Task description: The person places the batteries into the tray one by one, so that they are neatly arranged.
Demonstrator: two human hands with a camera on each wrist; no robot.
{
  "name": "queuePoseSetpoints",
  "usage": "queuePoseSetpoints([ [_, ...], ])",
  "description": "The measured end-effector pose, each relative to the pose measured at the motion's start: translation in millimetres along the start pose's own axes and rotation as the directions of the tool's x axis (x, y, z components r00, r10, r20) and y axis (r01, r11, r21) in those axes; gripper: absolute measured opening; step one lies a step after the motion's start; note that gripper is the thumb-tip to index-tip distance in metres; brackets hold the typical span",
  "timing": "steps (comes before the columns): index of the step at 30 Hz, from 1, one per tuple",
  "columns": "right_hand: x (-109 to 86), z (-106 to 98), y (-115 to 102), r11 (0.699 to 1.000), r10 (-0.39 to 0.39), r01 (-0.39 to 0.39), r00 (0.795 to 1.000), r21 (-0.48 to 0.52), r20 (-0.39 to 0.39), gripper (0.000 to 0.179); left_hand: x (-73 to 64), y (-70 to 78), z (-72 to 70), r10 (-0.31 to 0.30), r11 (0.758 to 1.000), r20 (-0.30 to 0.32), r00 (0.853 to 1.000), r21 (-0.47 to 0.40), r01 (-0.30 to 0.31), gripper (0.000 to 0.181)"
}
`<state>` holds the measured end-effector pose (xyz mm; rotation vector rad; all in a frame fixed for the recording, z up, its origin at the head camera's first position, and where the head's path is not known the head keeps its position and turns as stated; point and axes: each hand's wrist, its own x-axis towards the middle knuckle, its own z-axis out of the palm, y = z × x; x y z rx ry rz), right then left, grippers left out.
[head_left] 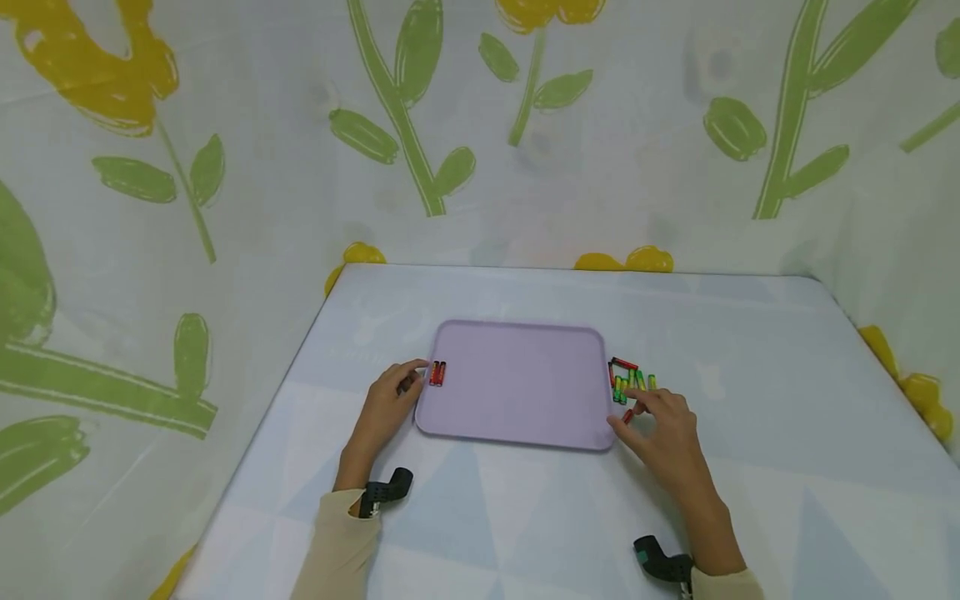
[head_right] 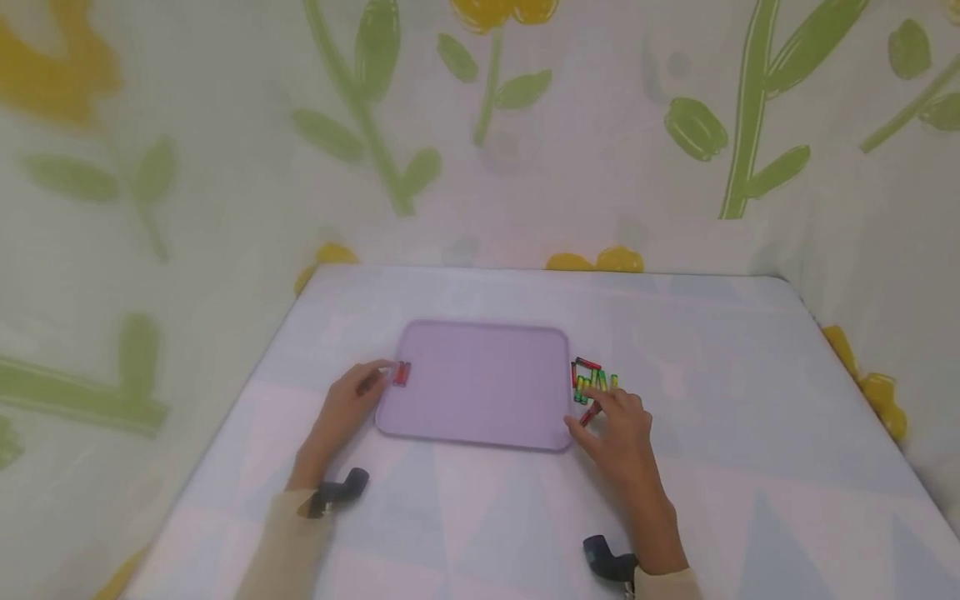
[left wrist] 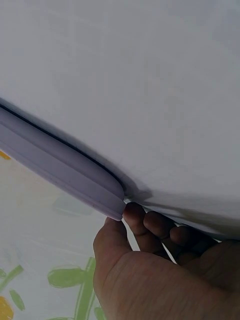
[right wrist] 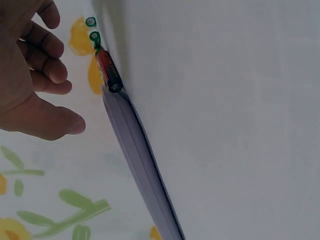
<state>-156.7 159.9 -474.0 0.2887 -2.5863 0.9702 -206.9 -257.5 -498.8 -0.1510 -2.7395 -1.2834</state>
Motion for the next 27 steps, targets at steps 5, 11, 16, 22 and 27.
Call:
queuePoseSetpoints([
  [5, -3.4, -5, 5, 0.999, 0.035, -0.034, 0.999, -0.03, 0.035, 0.043, 0.6, 2.2, -1.4, -0.001, 1.0, -0.002, 1.0, -0.003, 0.001, 0.032],
  [11, -5.9, -8, 9, 0.996, 0.081, -0.077, 0.992, -0.044, 0.1, 0.046, -0.4, 3.4, -1.3, -0.012, 1.0, -0.002, 1.0, -0.014, 0.012, 0.031],
  [16, -5.4, -10, 8, 0.987, 0.149, -0.139, 0.976, -0.076, 0.158, 0.051, 0.0, 2.7, -0.9, -0.008, 1.0, -0.005, 1.0, -0.005, 0.008, 0.032],
  [22, -6.4, -10, 9, 0.981, 0.185, -0.17, 0.965, -0.094, 0.187, 0.049, 0.2, 3.7, -1.7, -0.019, 1.0, -0.001, 1.0, -0.017, 0.019, 0.032],
  [27, -7.5, -4, 16, 0.986, 0.164, -0.156, 0.972, -0.059, 0.17, 0.039, -1.3, 0.2, 0.2, -0.012, 1.0, -0.004, 1.0, -0.015, 0.012, 0.032],
])
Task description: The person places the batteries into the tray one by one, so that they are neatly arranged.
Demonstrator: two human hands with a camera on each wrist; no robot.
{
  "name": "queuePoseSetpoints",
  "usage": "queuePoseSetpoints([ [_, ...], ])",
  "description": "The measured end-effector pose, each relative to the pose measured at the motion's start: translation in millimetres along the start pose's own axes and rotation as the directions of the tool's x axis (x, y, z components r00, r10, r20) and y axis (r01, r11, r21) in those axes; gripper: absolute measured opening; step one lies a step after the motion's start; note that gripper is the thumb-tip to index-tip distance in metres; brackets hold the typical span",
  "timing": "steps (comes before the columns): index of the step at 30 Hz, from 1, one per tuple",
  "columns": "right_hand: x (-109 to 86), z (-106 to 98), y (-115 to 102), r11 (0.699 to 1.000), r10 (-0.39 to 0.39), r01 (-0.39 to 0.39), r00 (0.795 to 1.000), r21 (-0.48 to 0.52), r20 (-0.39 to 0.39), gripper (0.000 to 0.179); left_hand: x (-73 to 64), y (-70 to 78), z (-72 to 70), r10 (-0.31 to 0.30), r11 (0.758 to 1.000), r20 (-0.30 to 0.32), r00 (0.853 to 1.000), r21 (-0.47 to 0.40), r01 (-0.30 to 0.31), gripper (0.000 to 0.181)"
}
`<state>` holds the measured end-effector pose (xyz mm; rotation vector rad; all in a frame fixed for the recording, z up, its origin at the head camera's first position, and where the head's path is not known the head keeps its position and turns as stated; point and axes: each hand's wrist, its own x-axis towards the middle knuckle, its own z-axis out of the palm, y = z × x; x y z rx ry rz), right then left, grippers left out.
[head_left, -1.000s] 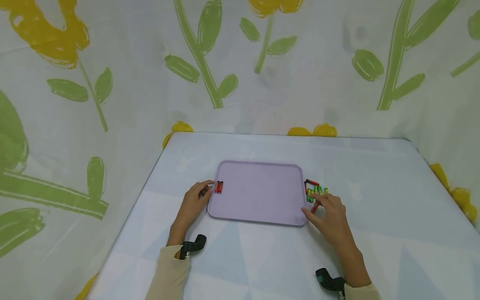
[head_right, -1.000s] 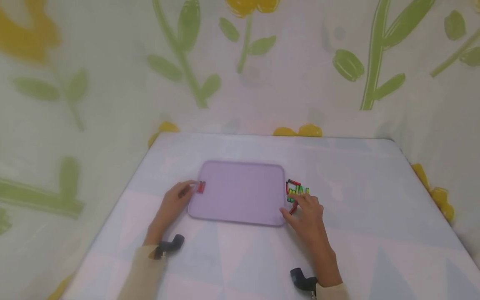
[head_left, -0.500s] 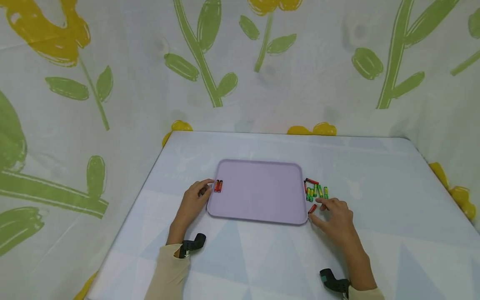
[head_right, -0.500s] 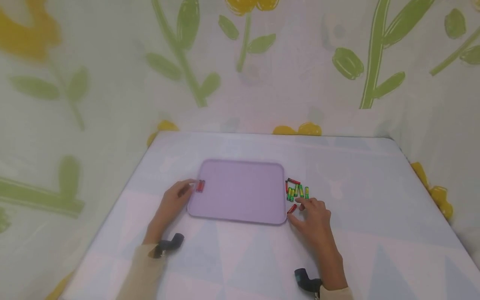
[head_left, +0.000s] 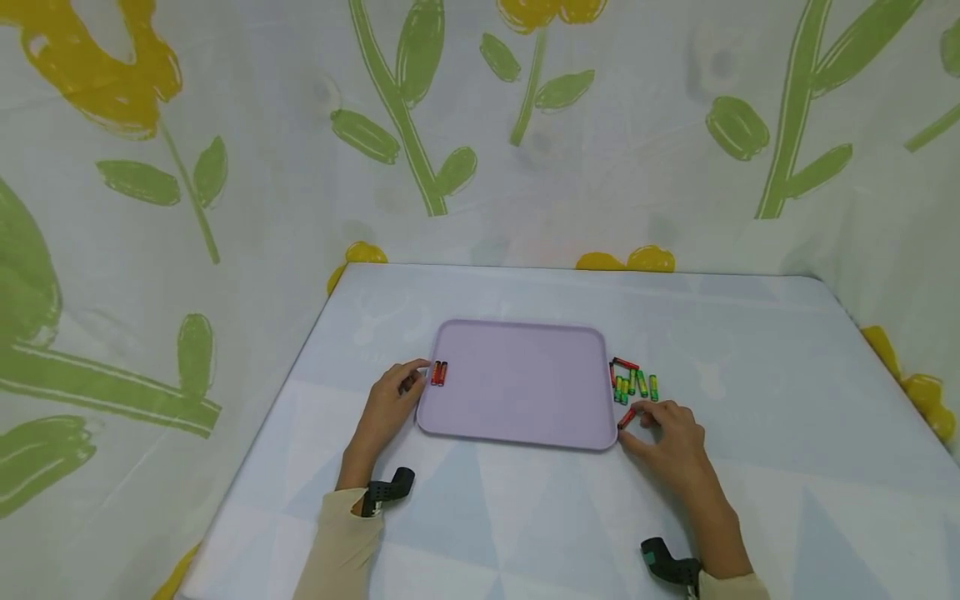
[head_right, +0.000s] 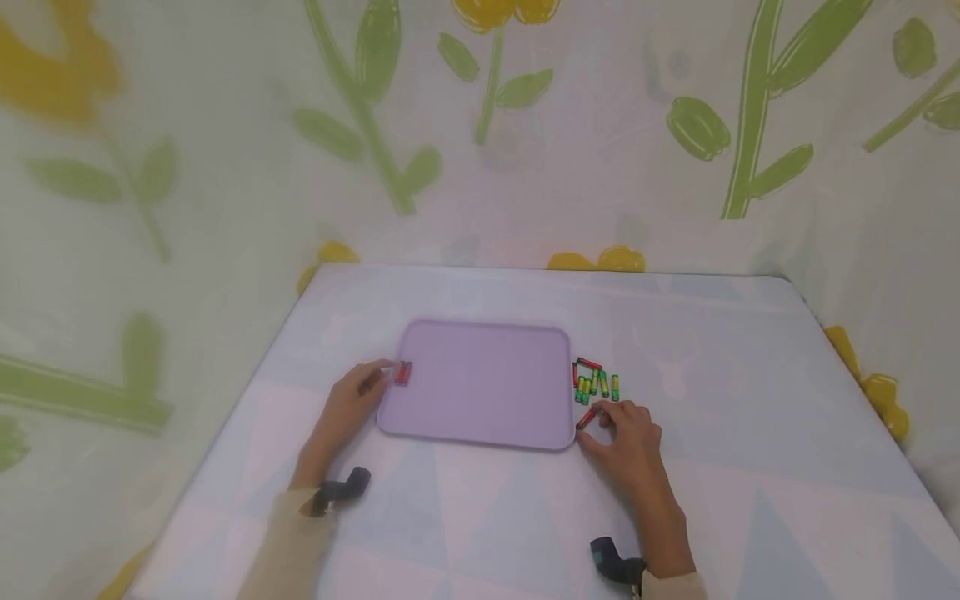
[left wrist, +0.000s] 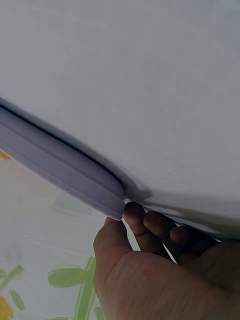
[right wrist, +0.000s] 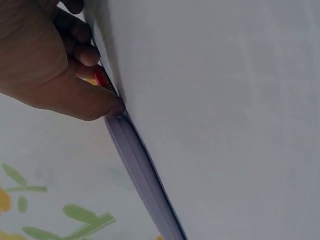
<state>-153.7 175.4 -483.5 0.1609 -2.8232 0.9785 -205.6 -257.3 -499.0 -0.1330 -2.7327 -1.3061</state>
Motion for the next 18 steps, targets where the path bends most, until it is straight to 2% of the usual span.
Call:
queuePoseSetpoints([
  [5, 1.7, 5, 8, 1.0, -0.018, 0.018, 0.999, 0.002, -0.036, 0.035, -0.2, -0.5, 1.5, -0.003, 1.0, -0.007, 1.0, 0.012, 0.003, 0.032],
  [11, -2.1, 9, 13, 0.998, -0.022, 0.027, 0.993, 0.049, -0.112, 0.039, -1.3, 0.5, 3.9, 0.003, 1.0, -0.004, 1.0, -0.013, -0.003, 0.031],
  [18, -1.2, 9, 14, 0.994, -0.056, 0.071, 0.985, 0.088, -0.166, 0.041, -0.2, -5.1, 6.2, 0.012, 1.0, -0.021, 1.0, 0.011, -0.012, 0.031],
])
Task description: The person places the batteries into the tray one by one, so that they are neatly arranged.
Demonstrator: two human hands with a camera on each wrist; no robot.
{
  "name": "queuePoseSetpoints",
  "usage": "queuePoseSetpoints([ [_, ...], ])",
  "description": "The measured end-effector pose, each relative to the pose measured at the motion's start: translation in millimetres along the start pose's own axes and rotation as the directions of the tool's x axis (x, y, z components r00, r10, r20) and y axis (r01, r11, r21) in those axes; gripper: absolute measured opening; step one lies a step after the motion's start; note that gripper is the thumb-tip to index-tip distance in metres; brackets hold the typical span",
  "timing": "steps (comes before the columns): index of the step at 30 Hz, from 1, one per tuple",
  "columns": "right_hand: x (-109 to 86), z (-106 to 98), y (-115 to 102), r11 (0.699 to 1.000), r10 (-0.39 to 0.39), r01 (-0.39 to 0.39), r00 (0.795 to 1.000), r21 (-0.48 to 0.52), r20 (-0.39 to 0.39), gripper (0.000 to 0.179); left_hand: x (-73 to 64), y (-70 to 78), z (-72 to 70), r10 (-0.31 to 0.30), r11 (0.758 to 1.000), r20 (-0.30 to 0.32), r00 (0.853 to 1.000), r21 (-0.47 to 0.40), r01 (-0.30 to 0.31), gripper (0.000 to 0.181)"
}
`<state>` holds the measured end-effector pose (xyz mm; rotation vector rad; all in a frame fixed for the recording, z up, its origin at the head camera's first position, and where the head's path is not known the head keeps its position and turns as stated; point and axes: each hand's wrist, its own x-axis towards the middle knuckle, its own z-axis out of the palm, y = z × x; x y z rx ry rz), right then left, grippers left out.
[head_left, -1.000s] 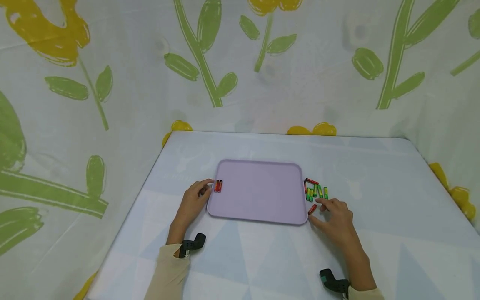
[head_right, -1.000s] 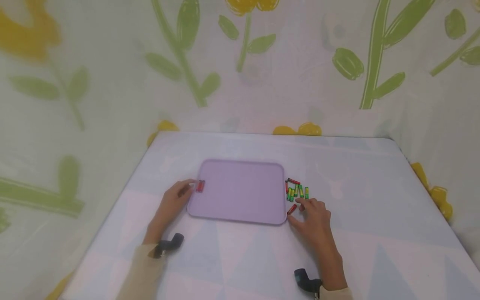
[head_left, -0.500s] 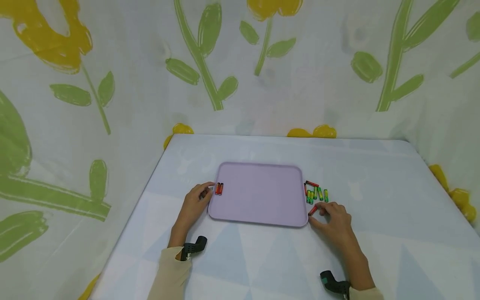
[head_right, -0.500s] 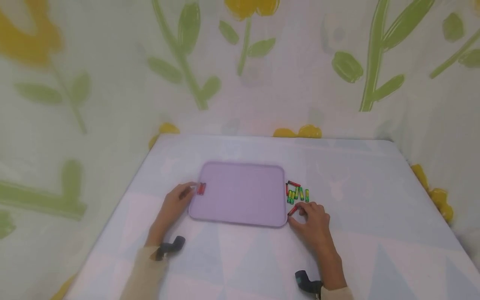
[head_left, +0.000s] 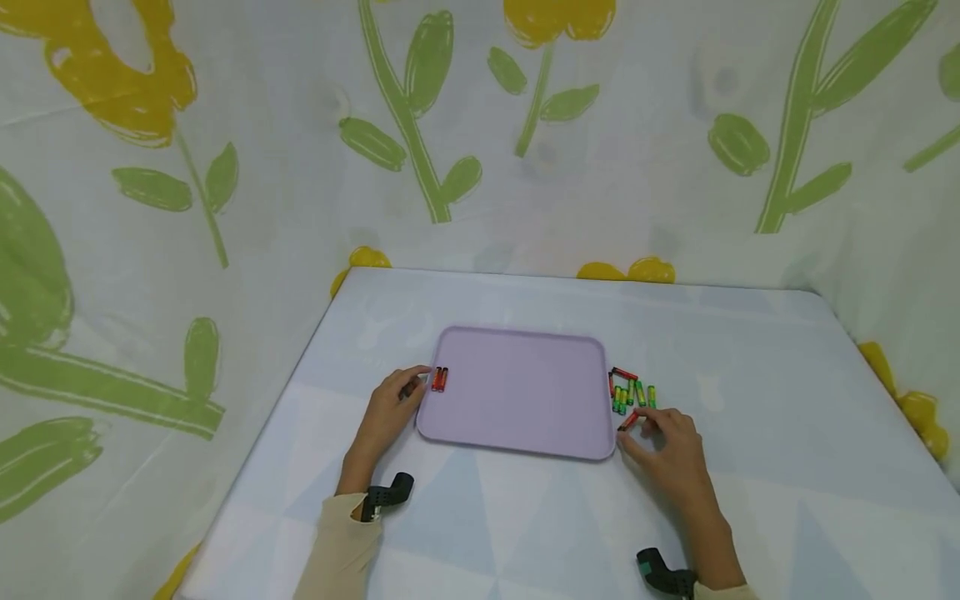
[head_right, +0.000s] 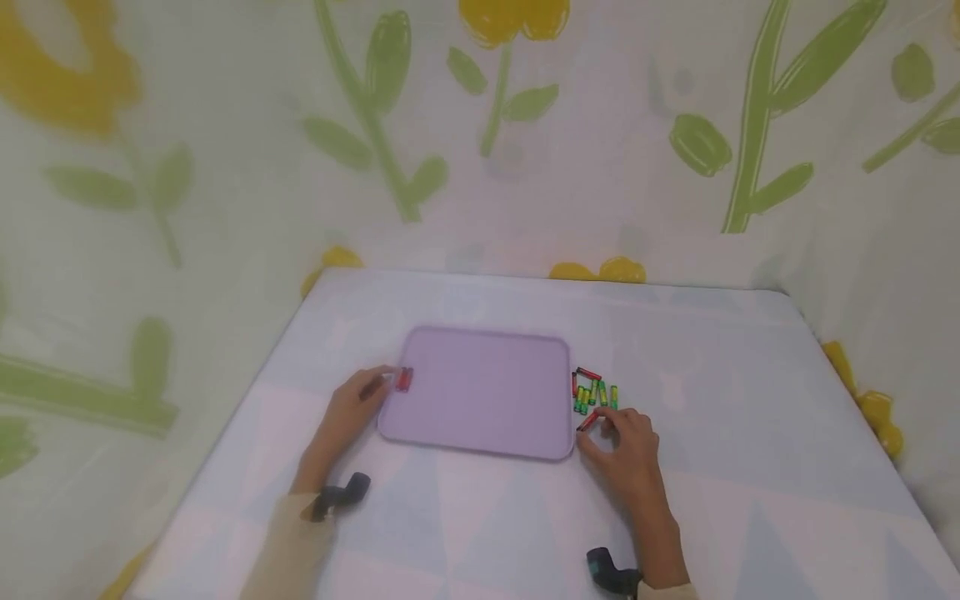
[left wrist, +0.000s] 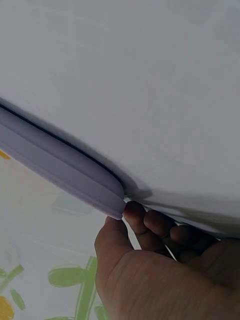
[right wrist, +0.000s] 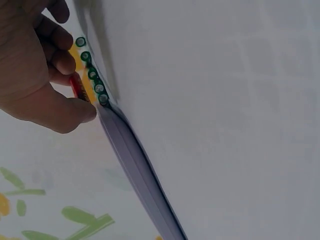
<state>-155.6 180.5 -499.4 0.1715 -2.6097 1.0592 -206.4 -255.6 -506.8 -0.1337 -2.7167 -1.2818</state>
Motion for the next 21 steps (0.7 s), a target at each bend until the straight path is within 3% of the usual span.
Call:
queuePoseSetpoints([
  [8, 4.9, -2, -8, 0.992, -0.099, 0.106, 0.99, 0.067, -0.101, 0.044, 1.6, 2.0, -3.7, 0.001, 1.0, 0.017, 1.0, -0.014, -0.001, 0.031],
  [15, 0.7, -1, -10, 0.998, -0.017, 0.021, 0.998, 0.065, -0.056, 0.044, 0.3, 0.6, -3.2, 0.0, 1.0, 0.013, 1.0, -0.005, 0.0, 0.031],
  [21, -0.2, 2, -11, 0.994, -0.081, 0.086, 0.994, 0.062, -0.072, 0.045, 0.9, -4.6, -2.2, 0.011, 1.0, 0.013, 1.0, 0.002, -0.011, 0.031],
])
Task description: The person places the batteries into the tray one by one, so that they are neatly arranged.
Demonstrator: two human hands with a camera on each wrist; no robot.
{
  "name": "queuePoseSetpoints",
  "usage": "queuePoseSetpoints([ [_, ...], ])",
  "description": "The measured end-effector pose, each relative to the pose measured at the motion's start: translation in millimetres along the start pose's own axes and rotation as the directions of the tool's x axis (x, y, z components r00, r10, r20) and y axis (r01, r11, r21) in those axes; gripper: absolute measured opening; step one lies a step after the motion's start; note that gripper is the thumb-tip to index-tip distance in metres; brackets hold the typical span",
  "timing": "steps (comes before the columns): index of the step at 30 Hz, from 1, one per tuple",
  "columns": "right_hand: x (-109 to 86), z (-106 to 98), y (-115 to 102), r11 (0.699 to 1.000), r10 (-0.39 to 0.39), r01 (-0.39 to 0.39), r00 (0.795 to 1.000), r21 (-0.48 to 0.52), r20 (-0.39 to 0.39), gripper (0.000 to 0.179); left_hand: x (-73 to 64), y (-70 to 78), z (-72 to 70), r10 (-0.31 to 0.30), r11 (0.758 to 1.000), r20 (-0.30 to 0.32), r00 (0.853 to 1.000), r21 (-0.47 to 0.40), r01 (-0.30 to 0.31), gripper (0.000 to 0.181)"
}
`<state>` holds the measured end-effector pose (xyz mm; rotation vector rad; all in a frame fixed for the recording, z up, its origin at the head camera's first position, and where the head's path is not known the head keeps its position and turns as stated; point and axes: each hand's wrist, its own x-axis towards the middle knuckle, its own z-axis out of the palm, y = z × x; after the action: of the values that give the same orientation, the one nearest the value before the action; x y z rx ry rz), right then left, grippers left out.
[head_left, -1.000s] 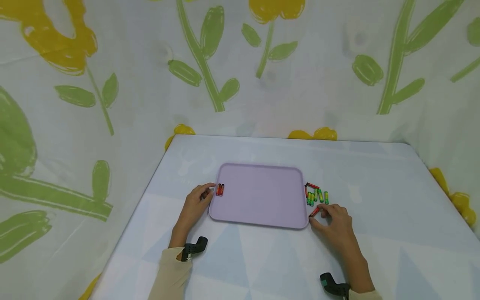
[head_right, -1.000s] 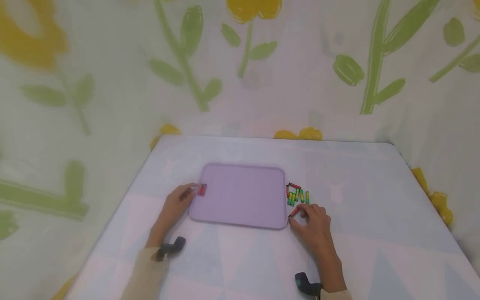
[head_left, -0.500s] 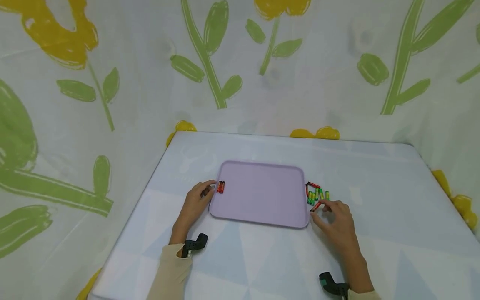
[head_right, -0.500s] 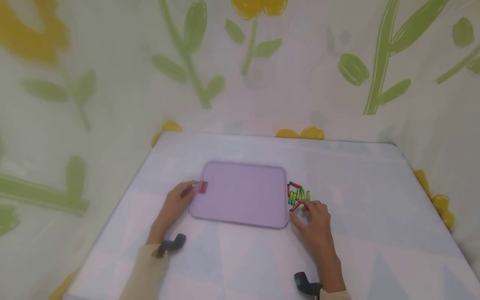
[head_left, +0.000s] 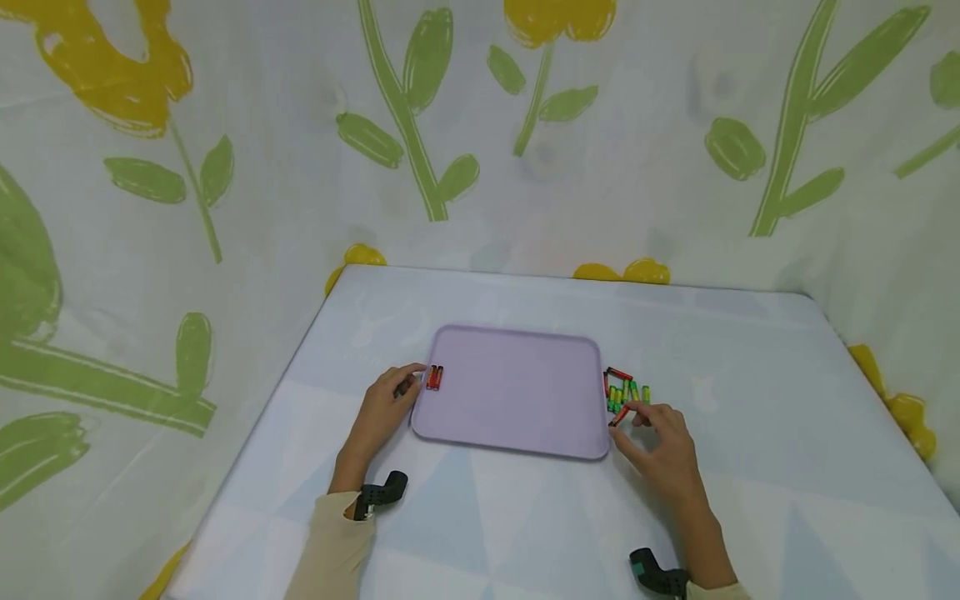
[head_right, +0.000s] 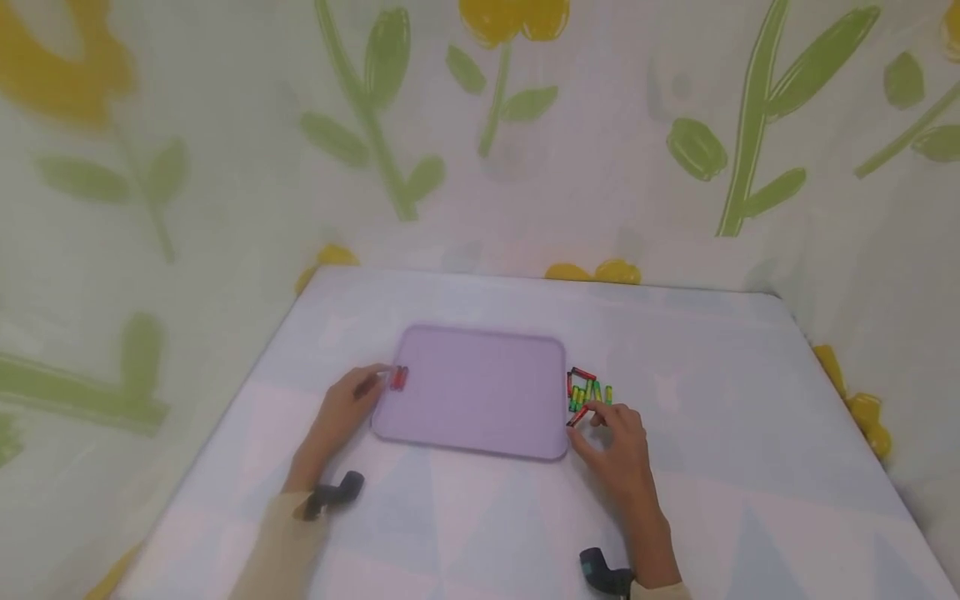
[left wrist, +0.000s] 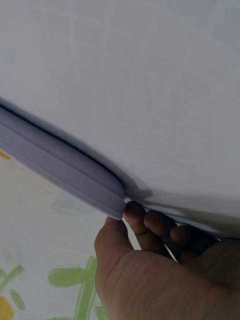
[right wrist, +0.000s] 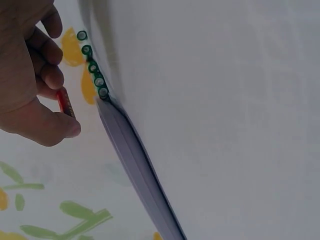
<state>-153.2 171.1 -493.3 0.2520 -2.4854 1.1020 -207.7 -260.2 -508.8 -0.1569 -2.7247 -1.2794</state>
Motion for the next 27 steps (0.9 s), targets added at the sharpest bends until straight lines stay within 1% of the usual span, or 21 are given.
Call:
queuePoseSetpoints([
  [4, 6.2, 0, -7, 0.999, -0.044, 0.044, 0.999, 0.004, 0.008, 0.044, 2.1, 1.9, -2.8, 0.011, 1.0, -0.015, 1.0, -0.009, -0.011, 0.031],
  [9, 13.0, 2, -19, 0.997, -0.079, 0.078, 0.995, 0.015, 0.063, 0.043, 1.9, 7.8, -5.9, 0.013, 1.0, -0.005, 1.0, -0.026, -0.014, 0.032],
  [11, 17.1, 4, -24, 0.994, -0.109, 0.107, 0.99, 0.02, 0.084, 0.043, 1.8, 10.2, -6.3, 0.006, 1.0, -0.002, 1.0, -0.031, -0.006, 0.032],
  [14, 26.2, 8, -30, 0.985, -0.172, 0.17, 0.979, 0.029, 0.112, 0.044, 3.3, 11.2, -5.8, -0.005, 1.0, -0.008, 1.0, -0.031, 0.005, 0.031],
  [17, 37.2, 14, -35, 0.969, -0.245, 0.242, 0.959, 0.042, 0.139, 0.044, 5.8, 12.1, -4.7, -0.009, 0.999, -0.018, 1.0, -0.047, 0.008, 0.03],
  [20, 45.9, 20, -38, 0.955, -0.296, 0.29, 0.938, 0.059, 0.179, 0.043, 8.9, 13.7, -2.8, -0.001, 0.999, -0.023, 1.0, -0.053, 0.0, 0.03],
  [23, 51.9, 26, -41, 0.951, -0.309, 0.302, 0.924, 0.066, 0.225, 0.041, 11.1, 16.2, -0.1, 0.001, 0.998, -0.015, 1.0, -0.055, -0.002, 0.03],
  [27, 58.1, 35, -46, 0.955, -0.298, 0.291, 0.915, 0.066, 0.272, 0.039, 12.2, 18.7, 1.8, -0.026, 0.998, -0.005, 1.0, -0.051, 0.026, 0.03],
])
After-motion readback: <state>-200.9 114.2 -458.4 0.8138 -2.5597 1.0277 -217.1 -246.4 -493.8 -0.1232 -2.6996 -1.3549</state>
